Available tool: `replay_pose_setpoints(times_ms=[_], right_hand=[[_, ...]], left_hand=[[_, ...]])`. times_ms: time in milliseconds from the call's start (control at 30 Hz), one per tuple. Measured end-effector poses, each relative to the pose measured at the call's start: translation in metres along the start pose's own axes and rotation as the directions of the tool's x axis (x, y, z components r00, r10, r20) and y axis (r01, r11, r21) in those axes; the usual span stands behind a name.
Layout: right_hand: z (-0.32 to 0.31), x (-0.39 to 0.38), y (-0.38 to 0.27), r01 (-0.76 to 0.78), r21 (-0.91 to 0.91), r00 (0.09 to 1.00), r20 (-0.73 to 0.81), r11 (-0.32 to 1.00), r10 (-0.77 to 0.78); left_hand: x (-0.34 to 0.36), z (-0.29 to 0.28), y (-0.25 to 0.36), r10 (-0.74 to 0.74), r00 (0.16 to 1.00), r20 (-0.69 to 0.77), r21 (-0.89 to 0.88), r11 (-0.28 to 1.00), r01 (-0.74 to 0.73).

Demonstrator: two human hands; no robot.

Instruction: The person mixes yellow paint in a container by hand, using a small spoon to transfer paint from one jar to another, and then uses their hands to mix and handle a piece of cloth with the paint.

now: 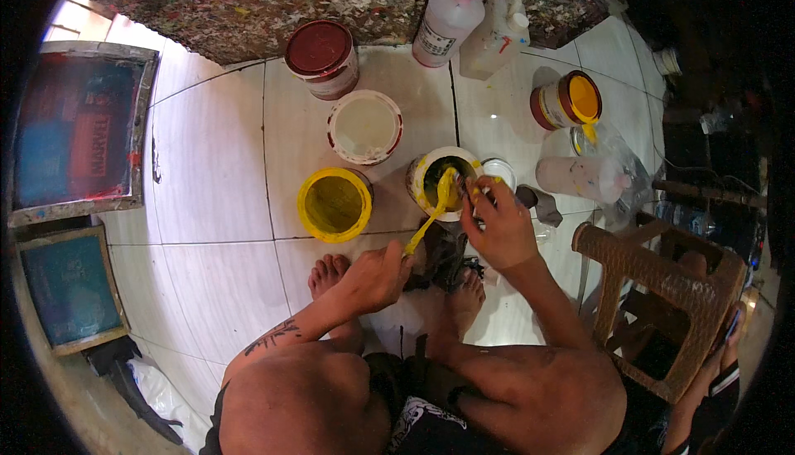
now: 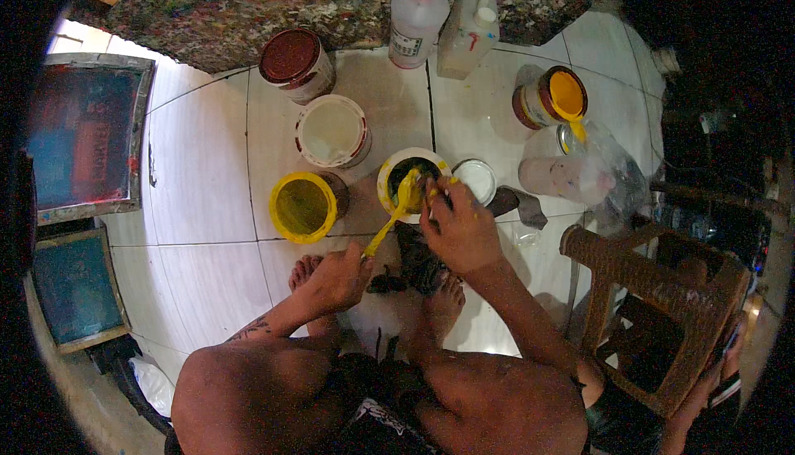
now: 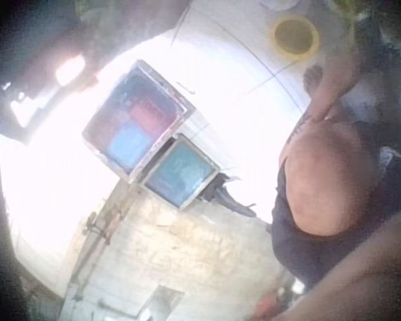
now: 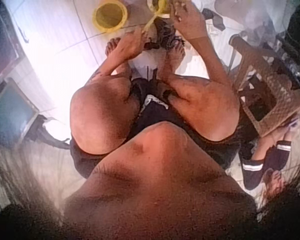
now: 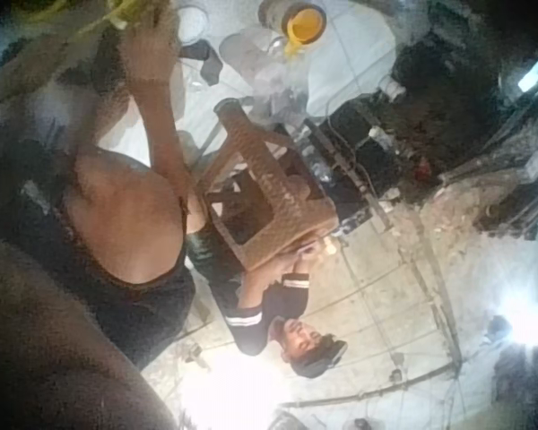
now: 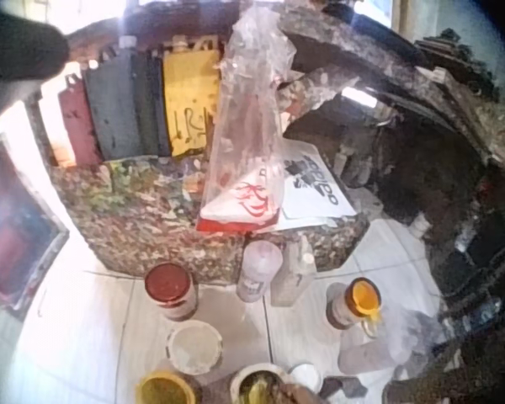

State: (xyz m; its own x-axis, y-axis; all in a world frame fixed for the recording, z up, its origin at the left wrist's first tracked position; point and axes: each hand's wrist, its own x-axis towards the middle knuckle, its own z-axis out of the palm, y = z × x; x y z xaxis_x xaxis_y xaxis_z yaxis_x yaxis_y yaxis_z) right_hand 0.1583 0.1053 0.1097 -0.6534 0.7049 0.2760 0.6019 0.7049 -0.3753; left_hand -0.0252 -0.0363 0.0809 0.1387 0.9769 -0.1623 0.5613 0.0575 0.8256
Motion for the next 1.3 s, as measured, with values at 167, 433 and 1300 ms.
replay_pose_setpoints(times_ms=[167,433,1300], right_hand=[[-0.021,-0.005,-0.015,-0.072,0.105,0.996,0.052,0.992,0.067],[-0.009,0.009,-0.001,0.0,-0.006,0.997,-0.074,1.0,-0.001],[-0.012,-0.006,0.015,-0.065,0.103,0.986,-0.144,0.993,0.079]], left_hand=[[-0.001,-0.001,-0.002,0.004,1.0,-0.004,0.004,1.0,-0.004],[-0.003,0.0,-0.002,0.02,1.0,0.018,0.048,0.999,-0.021],[-0.006,-0.007,0.004,-0.068,0.998,0.012,0.072,0.995,0.067]])
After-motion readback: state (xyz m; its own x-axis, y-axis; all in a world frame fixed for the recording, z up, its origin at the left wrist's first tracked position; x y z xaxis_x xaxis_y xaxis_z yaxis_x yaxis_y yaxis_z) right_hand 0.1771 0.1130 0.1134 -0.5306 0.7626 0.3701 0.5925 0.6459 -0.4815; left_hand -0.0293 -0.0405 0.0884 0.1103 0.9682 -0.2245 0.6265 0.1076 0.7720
